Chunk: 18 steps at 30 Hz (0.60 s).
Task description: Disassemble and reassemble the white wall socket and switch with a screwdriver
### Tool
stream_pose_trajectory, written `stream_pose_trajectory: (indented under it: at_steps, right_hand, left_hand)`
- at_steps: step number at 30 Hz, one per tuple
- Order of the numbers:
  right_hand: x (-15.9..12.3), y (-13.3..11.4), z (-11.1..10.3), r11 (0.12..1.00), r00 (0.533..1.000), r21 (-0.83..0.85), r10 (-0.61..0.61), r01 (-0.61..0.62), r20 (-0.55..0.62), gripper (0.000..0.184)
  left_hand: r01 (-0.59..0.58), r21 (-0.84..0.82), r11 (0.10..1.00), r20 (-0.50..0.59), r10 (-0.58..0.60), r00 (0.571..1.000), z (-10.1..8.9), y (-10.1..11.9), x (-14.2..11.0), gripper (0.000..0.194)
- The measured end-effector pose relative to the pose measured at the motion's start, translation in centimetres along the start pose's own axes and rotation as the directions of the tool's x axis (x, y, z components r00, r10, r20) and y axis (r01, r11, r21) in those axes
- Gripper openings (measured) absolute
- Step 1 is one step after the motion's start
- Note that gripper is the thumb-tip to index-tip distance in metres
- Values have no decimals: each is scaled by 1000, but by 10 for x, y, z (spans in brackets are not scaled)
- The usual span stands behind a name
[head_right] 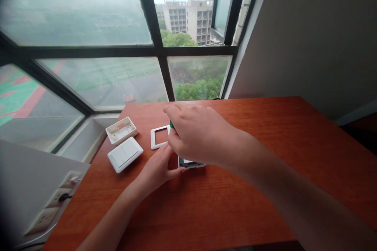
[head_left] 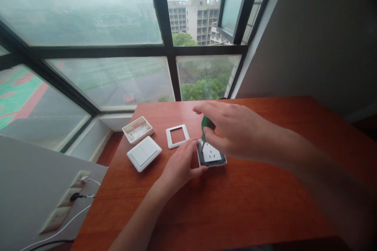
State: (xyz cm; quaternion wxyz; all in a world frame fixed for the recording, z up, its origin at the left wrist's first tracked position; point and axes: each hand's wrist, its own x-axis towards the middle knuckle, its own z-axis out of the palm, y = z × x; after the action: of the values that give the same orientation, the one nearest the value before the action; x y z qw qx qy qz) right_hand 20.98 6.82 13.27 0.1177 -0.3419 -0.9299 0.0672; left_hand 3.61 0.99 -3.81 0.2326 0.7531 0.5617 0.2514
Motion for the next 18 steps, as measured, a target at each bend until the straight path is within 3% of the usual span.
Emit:
stream_pose_trajectory:
  at_steps: [3, 9, 18]
  right_hand:
    - [1, 3, 1, 998, 999, 41, -51, 51, 1, 39]
    - [6, -2, 8, 972, 989, -209, 86, -110, -122, 39]
    - [0, 2, 4, 995, 999, 88, -46, 45, 2, 44]
  left_hand:
    - [7, 19, 1000, 5, -7, 1000, 1, 0, 0, 64]
    - [5, 18, 1000, -10, -5, 1000, 1, 0, 0, 71]
    - [-7, 24, 1000, -10, 7, 1000, 2, -1, -1, 72]
